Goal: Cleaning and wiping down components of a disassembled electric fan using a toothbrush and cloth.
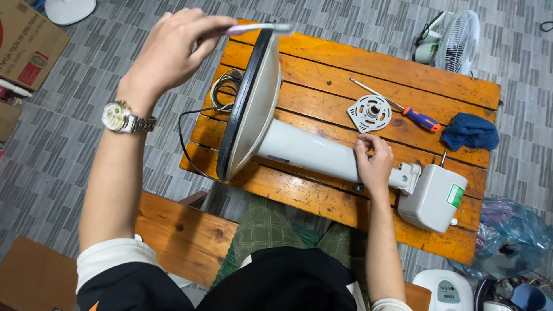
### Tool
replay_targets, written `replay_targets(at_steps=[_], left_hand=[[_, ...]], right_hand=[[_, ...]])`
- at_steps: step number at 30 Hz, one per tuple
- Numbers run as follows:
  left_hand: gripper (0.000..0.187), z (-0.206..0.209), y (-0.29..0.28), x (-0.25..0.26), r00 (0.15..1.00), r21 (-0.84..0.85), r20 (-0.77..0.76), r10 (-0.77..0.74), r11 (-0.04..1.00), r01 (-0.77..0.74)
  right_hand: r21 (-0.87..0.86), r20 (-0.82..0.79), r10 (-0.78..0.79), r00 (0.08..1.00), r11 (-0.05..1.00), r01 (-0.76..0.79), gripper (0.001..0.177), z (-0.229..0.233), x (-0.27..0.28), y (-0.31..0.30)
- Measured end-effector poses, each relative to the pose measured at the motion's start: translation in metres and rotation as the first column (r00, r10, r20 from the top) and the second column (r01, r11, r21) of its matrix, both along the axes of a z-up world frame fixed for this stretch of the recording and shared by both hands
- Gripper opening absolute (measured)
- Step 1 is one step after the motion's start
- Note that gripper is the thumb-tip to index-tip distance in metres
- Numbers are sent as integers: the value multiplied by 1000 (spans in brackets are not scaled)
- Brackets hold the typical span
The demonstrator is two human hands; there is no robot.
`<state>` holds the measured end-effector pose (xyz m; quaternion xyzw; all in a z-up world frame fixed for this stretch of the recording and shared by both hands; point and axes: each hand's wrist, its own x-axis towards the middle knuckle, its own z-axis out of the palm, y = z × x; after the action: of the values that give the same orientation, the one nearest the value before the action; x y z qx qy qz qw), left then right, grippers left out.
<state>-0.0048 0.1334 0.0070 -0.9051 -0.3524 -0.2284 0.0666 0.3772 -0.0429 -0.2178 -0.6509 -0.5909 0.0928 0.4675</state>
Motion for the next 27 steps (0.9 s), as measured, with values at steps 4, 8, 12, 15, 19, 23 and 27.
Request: replay_targets(at_steps=[4,8,12,15,19,23,27], left_hand=[[24,-6,-1,-5,979,165,-155,135,980,-109],[18,-35,32,4,973,295,-148,178,947,-128],[17,-54,70,24,953,460,-172,251,876,-148],[14,-88,108,25,958,391,-182,220,910,-135],[21,-133,126,11,938,111,-290,191,980,-165],[17,-184,130,-16,855,224,-438,278,955,-196],[26,-226,121,-43,787,240,-536,305,949,-204]], right_hand=[[21,-9,20,1000,1000,-20,14,2,-1,-1],[8,28,6,1000,1000,-7,15,0,-1,2],[10,6,-3,1000,1000,3,15,4,-3,0],[4,13,-16,1000,1000,16,18,2,-3,-1],[-7,-10,-23,1000,1000,23,14,3,-4,-1],[-6,-4,-12,1000,1000,12,15,2,-5,-2],[2,-53,-10,999,1000,10,6,-17,4,2]])
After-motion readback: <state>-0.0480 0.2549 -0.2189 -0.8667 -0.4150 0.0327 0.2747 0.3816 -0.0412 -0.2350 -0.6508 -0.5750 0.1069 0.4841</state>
